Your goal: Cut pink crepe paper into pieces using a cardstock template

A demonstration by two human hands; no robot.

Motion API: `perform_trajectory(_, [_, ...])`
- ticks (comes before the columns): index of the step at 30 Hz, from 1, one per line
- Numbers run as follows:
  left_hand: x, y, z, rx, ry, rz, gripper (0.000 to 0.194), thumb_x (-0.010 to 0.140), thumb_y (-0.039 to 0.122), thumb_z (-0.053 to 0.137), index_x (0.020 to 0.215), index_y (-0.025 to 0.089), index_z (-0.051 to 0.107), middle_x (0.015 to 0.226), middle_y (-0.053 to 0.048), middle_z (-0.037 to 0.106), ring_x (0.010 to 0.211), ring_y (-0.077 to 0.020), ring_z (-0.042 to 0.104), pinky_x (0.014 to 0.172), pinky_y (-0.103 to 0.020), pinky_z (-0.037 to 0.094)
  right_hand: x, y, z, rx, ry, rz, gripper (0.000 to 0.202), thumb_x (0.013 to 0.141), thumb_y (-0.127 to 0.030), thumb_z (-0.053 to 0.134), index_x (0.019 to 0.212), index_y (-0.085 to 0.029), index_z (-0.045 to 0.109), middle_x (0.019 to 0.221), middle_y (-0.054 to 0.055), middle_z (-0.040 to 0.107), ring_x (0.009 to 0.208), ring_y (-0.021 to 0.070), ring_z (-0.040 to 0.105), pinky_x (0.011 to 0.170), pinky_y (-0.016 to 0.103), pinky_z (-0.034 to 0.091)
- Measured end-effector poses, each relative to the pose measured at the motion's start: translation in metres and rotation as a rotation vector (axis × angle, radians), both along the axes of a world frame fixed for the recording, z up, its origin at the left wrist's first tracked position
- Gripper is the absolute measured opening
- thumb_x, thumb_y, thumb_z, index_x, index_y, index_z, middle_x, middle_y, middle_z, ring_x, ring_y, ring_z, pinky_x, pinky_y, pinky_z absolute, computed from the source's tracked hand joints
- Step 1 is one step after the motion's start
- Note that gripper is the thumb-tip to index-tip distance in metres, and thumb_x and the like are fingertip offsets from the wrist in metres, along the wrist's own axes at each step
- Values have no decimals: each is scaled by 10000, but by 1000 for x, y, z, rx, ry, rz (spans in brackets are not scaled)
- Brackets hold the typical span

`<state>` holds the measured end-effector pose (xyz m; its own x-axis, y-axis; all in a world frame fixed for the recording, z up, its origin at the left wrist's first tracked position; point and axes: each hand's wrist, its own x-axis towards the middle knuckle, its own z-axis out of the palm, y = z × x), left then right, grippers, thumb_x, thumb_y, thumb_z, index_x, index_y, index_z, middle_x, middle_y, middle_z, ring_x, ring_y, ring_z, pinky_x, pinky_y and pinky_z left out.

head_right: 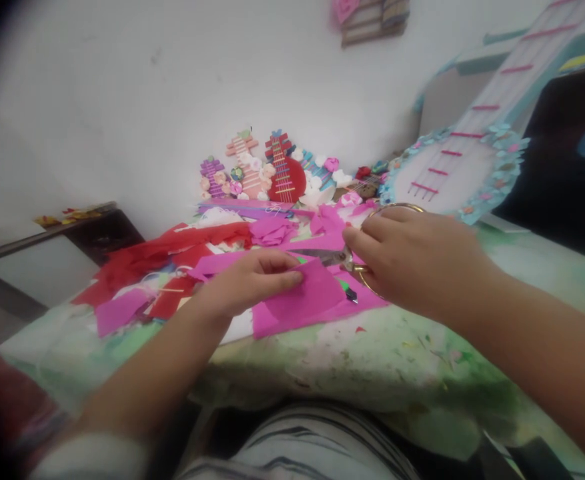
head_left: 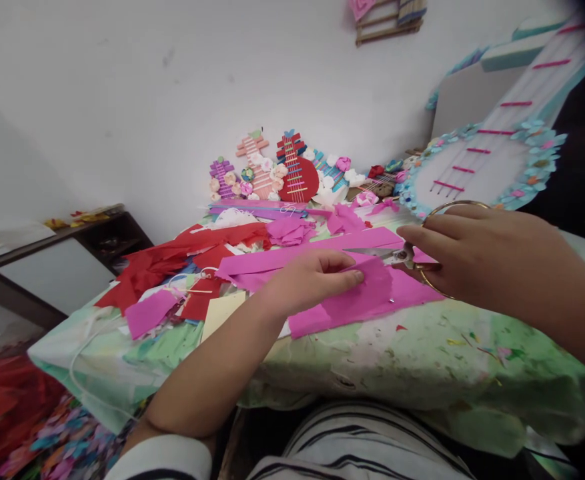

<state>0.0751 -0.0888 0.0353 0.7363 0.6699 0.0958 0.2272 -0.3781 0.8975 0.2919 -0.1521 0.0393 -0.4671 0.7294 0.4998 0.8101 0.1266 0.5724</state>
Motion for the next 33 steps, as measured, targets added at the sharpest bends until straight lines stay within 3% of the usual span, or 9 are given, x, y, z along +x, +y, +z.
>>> perform_trajectory(6, [4, 1, -4, 5, 83, 1, 243, 714, 377, 548, 759, 155, 635, 605, 17, 524, 550, -89, 462, 503, -199, 346, 2, -3, 2, 36, -39, 54, 279, 797, -349, 373, 923, -217, 584, 770, 55, 576, 742, 201, 487, 605, 306, 330])
perform_trajectory(10, [7, 3, -8, -86, 112, 0, 265, 689, 405, 562, 734, 155, 638, 566, 22, 516, 502, -81, 448, 475, -197, 326, 4, -3, 5, 65, -105, 102, 248, 798, -323, 377, 887, -217, 582, 733, 44, 557, 699, 188, 464, 641, 308, 340])
perform_trajectory(18, [12, 4, -10, -248, 114, -4, 227, 654, 365, 593, 709, 151, 647, 592, -5, 570, 531, -106, 508, 502, -218, 367, 5, -8, 6, 128, -116, 92, 200, 792, -330, 392, 785, -225, 562, 646, 29, 514, 662, 183, 429, 614, 296, 327])
perform_trajectory(25, [16, 3, -8, -348, 132, -30, 160, 660, 299, 601, 690, 152, 658, 638, -12, 610, 562, -105, 531, 543, -221, 390, 10, -8, 2, 115, -99, 57, 188, 779, -345, 415, 854, -247, 558, 687, 22, 529, 693, 184, 440, 626, 302, 322])
perform_trajectory(33, [10, 9, -16, -418, 13, -39, 216, 603, 325, 680, 686, 127, 654, 649, -20, 611, 571, -91, 531, 532, -190, 392, 14, -9, -2, 99, -93, 73, 215, 809, -342, 395, 846, -235, 577, 659, 20, 527, 656, 169, 451, 567, 280, 315])
